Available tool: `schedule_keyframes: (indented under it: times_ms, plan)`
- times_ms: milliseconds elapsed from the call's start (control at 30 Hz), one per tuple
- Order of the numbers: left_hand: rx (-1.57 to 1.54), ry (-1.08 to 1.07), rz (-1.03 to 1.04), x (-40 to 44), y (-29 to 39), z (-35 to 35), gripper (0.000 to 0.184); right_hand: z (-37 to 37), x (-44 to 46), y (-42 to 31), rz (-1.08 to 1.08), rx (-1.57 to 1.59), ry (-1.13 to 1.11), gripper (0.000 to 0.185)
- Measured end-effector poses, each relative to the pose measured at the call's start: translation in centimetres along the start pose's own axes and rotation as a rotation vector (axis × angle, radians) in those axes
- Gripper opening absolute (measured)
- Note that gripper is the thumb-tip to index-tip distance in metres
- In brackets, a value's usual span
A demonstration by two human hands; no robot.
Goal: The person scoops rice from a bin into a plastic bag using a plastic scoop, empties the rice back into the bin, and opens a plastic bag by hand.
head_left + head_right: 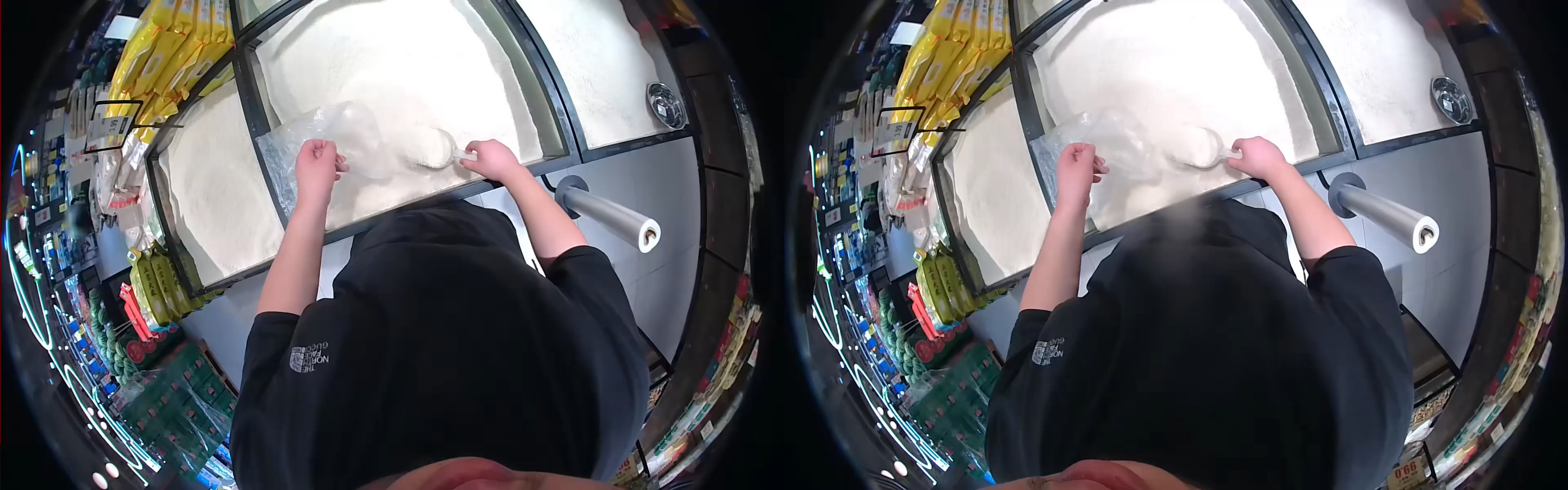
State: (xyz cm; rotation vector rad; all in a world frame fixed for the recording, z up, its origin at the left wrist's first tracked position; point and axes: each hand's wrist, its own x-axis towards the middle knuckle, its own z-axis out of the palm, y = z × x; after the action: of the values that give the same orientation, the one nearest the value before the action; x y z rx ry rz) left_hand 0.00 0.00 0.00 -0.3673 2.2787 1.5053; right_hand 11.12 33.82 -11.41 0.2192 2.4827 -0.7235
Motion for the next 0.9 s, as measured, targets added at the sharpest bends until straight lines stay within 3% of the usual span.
schedule_keyframes:
  times_ms: [267, 467, 567, 900]
  plan:
    - [-0.040, -0.035, -0.001, -0.8, 0.2, 2.8, 0.018, -2.1, -5.1, 1.8, 0.134, -0.037, 0.102, 0.049]
    - [-0.098, -0.044, -0.009, -0.7, -1.3, 3.6, 0.022, -2.8, -8.8, 2.7, 0.180, 0.316, 0.143, 0.047]
    - [-0.101, -0.038, 0.033, -1.2, -1.6, 4.2, 0.025, -3.3, -10.4, 2.3, 0.177, 0.347, 0.198, 0.043]
    - [-0.045, -0.045, 0.061, -3.0, -2.1, 5.2, 0.032, -8.0, -12.9, -2.6, 0.094, 0.456, 0.088, 0.040]
